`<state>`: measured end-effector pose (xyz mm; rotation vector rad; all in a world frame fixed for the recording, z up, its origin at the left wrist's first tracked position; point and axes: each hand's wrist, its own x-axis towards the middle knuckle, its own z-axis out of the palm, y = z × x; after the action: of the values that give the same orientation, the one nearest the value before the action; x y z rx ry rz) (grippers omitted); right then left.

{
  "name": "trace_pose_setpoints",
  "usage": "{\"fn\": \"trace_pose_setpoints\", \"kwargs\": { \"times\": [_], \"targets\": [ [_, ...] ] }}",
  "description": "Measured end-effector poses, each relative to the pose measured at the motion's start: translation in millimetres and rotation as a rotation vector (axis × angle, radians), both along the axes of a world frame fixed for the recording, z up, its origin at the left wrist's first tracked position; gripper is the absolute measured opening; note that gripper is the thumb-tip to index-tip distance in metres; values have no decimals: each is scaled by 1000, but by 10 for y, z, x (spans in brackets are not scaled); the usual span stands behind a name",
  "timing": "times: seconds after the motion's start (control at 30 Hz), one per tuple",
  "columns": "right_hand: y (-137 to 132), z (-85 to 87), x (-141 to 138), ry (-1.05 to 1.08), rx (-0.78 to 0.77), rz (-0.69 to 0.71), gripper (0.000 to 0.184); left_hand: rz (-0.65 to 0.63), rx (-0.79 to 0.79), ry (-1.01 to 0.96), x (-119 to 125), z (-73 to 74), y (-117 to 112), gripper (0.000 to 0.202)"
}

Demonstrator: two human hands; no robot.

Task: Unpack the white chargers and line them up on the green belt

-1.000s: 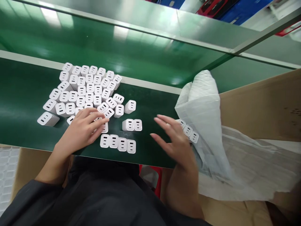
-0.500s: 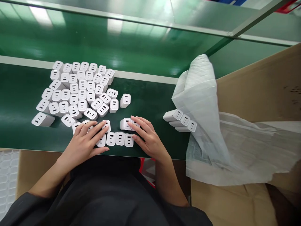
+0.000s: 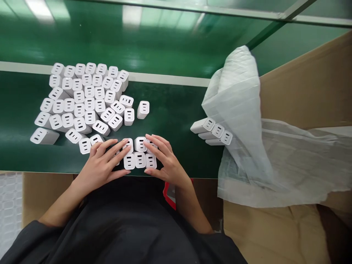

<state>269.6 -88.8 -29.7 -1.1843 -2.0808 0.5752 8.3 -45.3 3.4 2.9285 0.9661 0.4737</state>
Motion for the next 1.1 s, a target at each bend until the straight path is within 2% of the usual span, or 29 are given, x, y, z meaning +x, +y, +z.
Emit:
{"fn": "trace_pose_setpoints", "kwargs": {
  "times": [0.13,0.3,0.43,0.53,0.67,0.9,1.1],
  "targets": [
    [-79,-20,63,74,-74,-11,102,5,141,-187,-94,-64,-18,70],
    [-132,-71,176,93,-144,-17,105,84,305,-410,-309,-242,-108,70],
    [-106,-133,222,154,-131,-16,104,46,199,-559,-308,-389,-210,67],
    [-92,-141,231,161,-135,-20,101,79,61,-596,-223,-437,-236,73],
    [-99,-132,228,125,-135,-29,97,66,-50,-541,-165,-422,-203,84],
    [-103,-129,205,116,-146,-54,91,24,-113,-533,-194,-411,-212,80],
    [-99,-125,188,94,-136,-66,87,-66,-194,-580,-200,-379,-206,79]
  ]
}}
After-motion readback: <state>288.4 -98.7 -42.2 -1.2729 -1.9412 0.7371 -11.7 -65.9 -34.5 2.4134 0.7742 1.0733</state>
